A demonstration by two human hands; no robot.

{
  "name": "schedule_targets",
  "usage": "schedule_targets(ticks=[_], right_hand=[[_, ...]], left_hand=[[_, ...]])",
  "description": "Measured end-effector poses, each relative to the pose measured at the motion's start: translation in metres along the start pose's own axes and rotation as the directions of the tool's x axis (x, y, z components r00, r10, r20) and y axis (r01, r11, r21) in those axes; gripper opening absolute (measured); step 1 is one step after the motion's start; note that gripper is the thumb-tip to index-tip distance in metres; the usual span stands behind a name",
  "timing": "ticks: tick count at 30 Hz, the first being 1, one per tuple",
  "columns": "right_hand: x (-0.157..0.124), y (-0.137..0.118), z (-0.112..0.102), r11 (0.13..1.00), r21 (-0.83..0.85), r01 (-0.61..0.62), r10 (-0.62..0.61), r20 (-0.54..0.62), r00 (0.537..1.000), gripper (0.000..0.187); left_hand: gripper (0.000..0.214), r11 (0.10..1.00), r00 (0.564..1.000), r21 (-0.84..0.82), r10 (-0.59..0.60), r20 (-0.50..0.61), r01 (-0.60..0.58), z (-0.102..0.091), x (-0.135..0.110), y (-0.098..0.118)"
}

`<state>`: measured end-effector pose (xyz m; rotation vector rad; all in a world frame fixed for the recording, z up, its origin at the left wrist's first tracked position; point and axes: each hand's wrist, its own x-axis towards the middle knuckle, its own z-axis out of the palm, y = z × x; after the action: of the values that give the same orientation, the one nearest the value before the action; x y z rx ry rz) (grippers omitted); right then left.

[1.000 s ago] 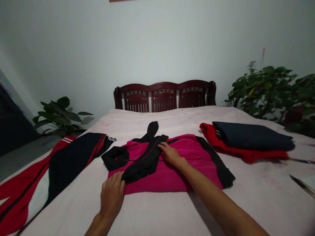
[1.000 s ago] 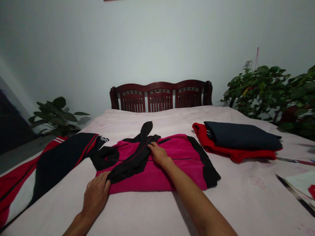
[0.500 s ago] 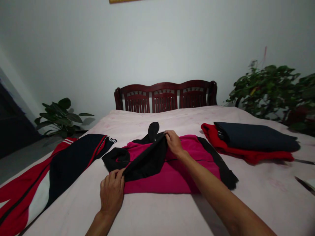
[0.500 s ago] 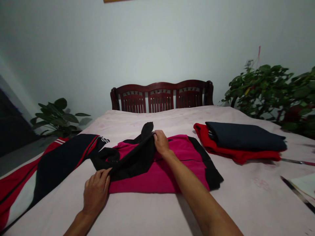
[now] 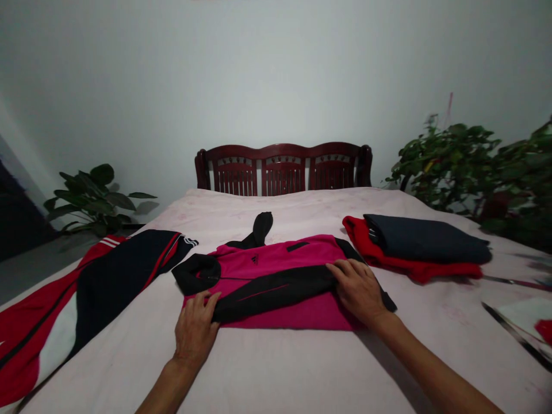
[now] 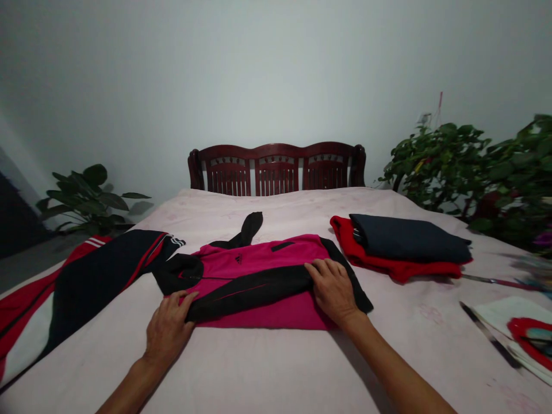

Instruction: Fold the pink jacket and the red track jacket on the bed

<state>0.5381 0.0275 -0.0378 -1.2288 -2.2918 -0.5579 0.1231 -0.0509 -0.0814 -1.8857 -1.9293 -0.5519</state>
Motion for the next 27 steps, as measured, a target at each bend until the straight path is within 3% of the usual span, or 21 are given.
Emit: schedule_targets(ticks=[4,8,10,13,16,18,22,25,27], right_hand=[[0.003,0.016,0.016,0.999,-0.012,-0.044,0.045,0.088,0.995,0.072],[-0.001,0.036,0.025,0.999,-0.026,-0.046,0.05,0.199,0.979,0.057],[-0.001,0.045,0.018,0.997,-0.027,-0.074,0.078,0.172,0.982,0.05],[-0.002,0.052,-0.009,0.992,-0.001,-0.122,0.122,-0.027,0.992,0.051],[-0.015,0.048,-0.032,0.997,0.042,-0.059,0.065,-0.168,0.984,0.056],[-0.035,0.043,-0.035,0.996,0.088,0.011,0.003,-0.149,0.989,0.057],[-0.075,0.034,-0.021,0.975,0.21,0.076,-0.08,0.012,0.997,0.057],[-0.087,0.03,-0.023,0.964,0.263,0.047,-0.054,0.021,0.998,0.055],[-0.087,0.026,-0.033,0.951,0.302,0.07,-0.077,0.011,0.997,0.055]], left_hand=[[0.053,0.996,0.998,-0.088,-0.019,0.066,0.025,0.006,-0.002,-0.008],[0.054,0.983,0.993,-0.165,-0.068,0.096,0.084,0.011,-0.002,-0.018],[0.053,0.976,0.991,-0.194,-0.083,0.104,0.103,0.011,0.002,-0.021],[0.05,0.975,0.992,-0.196,-0.087,0.09,0.103,0.008,0.012,-0.023],[0.047,0.983,0.991,-0.153,-0.083,0.106,0.098,0.007,0.02,-0.026],[0.043,0.991,0.986,-0.112,-0.051,0.161,0.07,0.009,0.02,-0.03],[0.04,0.998,0.973,-0.057,0.019,0.232,-0.006,0.017,0.016,-0.042],[0.042,0.996,0.972,-0.071,0.07,0.225,-0.055,0.017,0.015,-0.05],[0.045,0.987,0.976,-0.089,0.149,0.159,-0.136,0.012,0.013,-0.055]])
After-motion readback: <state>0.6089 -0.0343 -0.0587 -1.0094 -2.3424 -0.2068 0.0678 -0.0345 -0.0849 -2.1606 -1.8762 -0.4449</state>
